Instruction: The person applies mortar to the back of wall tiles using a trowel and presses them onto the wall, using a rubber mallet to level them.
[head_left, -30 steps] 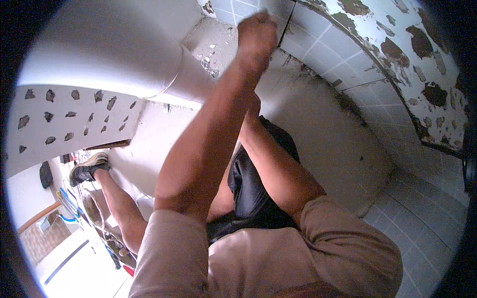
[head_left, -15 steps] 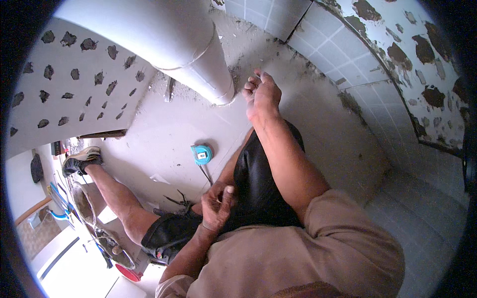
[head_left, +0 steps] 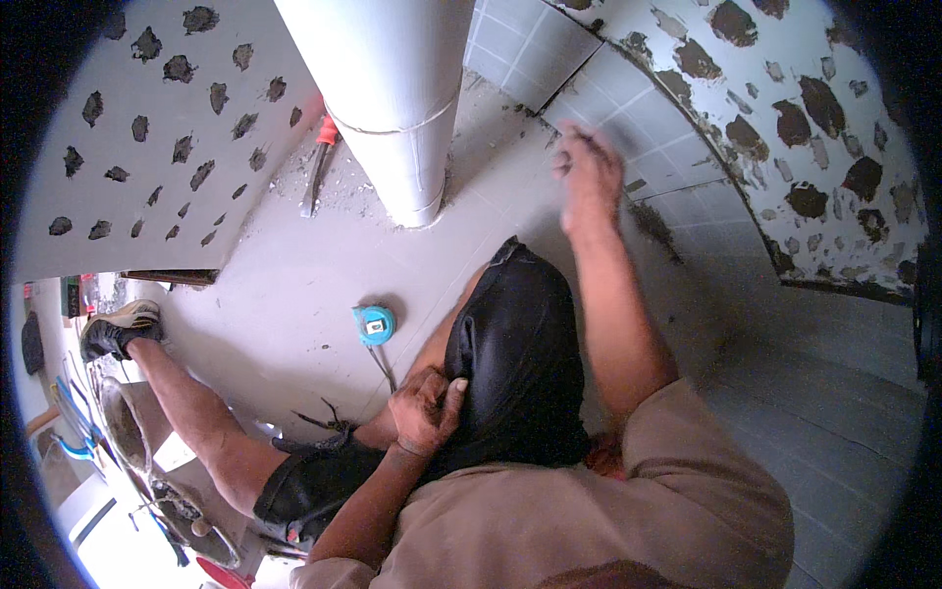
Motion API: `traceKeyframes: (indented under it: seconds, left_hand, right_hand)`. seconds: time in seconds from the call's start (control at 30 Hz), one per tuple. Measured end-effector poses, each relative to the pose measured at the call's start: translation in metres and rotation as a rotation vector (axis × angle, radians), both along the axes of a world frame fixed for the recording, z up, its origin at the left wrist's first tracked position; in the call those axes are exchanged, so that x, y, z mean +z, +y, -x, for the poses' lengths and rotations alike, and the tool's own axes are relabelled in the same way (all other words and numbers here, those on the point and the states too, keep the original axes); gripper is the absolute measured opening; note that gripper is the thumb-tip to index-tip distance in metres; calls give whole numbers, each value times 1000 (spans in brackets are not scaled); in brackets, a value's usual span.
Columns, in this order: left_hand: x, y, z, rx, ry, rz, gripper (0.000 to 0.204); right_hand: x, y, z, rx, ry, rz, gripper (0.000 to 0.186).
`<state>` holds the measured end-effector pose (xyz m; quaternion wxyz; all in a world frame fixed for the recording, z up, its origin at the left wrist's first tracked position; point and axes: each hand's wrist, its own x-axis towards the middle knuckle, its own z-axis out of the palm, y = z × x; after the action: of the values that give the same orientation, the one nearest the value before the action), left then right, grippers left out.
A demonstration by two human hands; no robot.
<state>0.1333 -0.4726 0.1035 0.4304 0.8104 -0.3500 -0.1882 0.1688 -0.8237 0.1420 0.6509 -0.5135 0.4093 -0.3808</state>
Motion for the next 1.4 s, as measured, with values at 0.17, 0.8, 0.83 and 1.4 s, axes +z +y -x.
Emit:
traceKeyframes:
  seconds: [0.17,0.8,0.83,1.4]
  left_hand:
    - [-1,-6,0,143,284,-80,35]
    - [-108,-356,-134,333,728,501,35]
    - [-124,-372,-145,238,437,462,34]
    - [-151,-445,-198,234,1772,744,36]
  right_hand:
    - [75,-95,-5,54,516,1163,18]
    - [138,-131,-79,569,1626,1718,19]
    - [141,-132,-78,562,1656,1731,19]
    - [131,-134,-77,465,1775,1634,19]
